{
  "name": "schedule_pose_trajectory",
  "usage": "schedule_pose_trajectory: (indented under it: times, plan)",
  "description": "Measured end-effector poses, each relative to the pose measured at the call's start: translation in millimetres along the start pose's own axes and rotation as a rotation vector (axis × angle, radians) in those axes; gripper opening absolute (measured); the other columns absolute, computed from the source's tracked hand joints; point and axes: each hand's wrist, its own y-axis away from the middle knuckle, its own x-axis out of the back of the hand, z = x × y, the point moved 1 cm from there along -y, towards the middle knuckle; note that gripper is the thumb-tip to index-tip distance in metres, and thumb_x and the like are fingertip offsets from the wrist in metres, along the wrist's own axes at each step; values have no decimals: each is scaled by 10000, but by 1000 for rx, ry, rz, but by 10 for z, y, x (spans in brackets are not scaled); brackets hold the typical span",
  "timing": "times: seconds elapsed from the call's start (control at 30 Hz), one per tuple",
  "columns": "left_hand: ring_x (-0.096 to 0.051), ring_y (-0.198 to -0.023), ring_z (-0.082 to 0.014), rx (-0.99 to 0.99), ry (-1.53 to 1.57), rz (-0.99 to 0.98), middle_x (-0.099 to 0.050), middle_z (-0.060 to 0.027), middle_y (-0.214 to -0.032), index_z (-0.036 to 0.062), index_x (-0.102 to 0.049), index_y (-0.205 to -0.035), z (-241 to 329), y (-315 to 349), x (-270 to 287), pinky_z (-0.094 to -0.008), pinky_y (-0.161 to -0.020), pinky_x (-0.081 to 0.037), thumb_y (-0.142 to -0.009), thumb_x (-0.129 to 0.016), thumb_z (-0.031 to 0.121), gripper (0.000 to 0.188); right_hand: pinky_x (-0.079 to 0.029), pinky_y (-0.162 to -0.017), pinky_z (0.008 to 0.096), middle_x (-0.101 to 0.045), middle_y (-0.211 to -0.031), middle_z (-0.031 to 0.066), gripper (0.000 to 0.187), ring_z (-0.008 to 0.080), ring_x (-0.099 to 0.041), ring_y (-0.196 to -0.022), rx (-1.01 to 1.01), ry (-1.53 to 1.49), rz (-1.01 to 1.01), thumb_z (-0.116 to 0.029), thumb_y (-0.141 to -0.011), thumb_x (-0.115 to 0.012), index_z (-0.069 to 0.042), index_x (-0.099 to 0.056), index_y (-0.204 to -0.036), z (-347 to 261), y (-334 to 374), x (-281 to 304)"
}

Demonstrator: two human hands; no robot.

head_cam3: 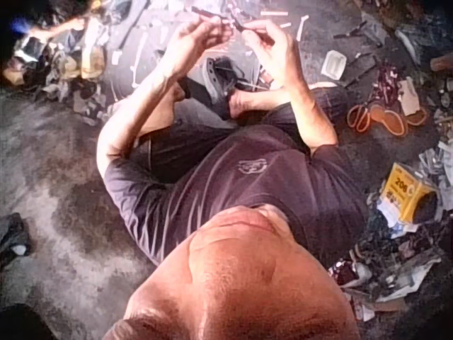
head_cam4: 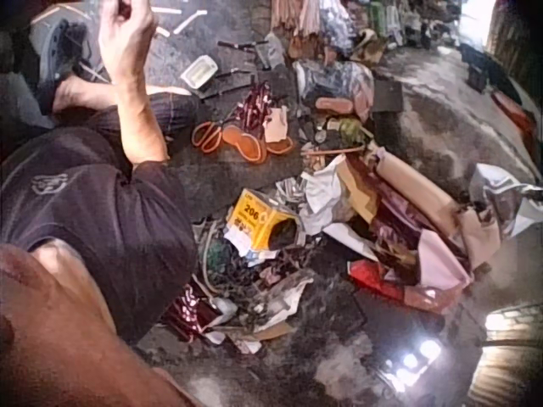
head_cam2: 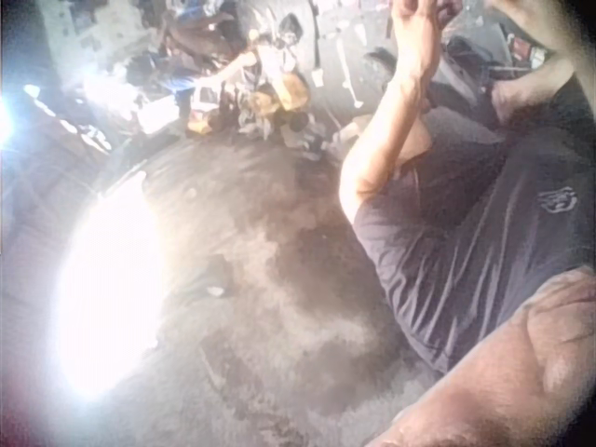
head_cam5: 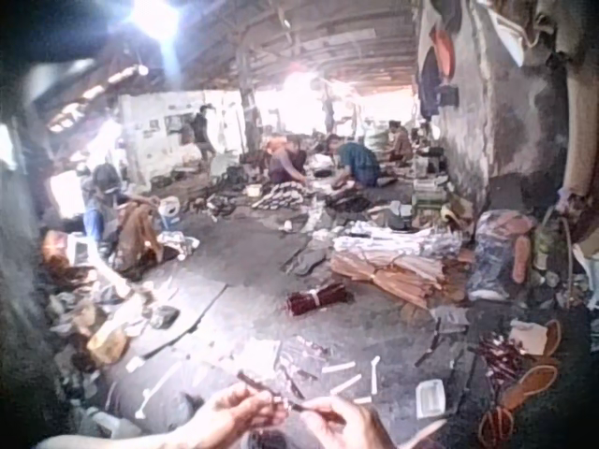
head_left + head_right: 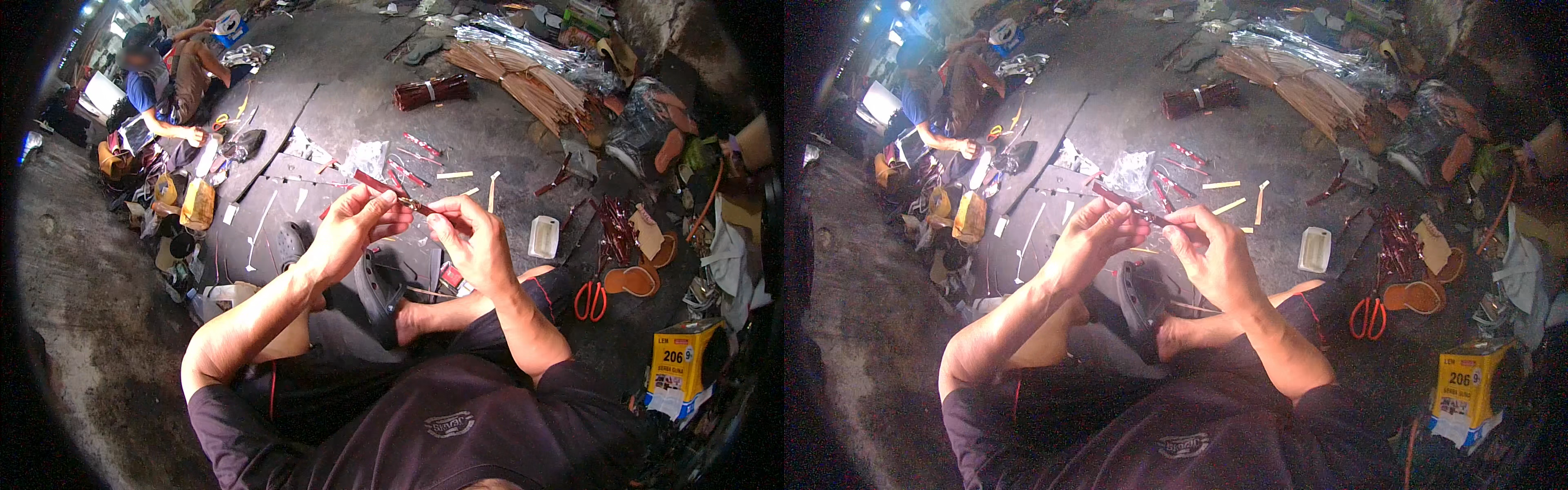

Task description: The person sits on the floor and repeatedly cuts small red plastic strips with orange-handled scissors, then inserts a thin white rod into the cut piece. The person handles the pieces one at a time and places finished units aside.

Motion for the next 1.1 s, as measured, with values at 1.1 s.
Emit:
schedule_pose_trajectory:
  times: [1.1]
  plan:
    - [-662,-842,-116,-302,-158,208,-708,-85,-949,-22,-641,-1143,177,211,-304,-264,-811,-548,-961,-612,139,245,-559,-660,312,-694,-918,135,269,237,-705,-792,456,283,384,56,-790,-720,-5,-654,-1044,-200,-154,-407]
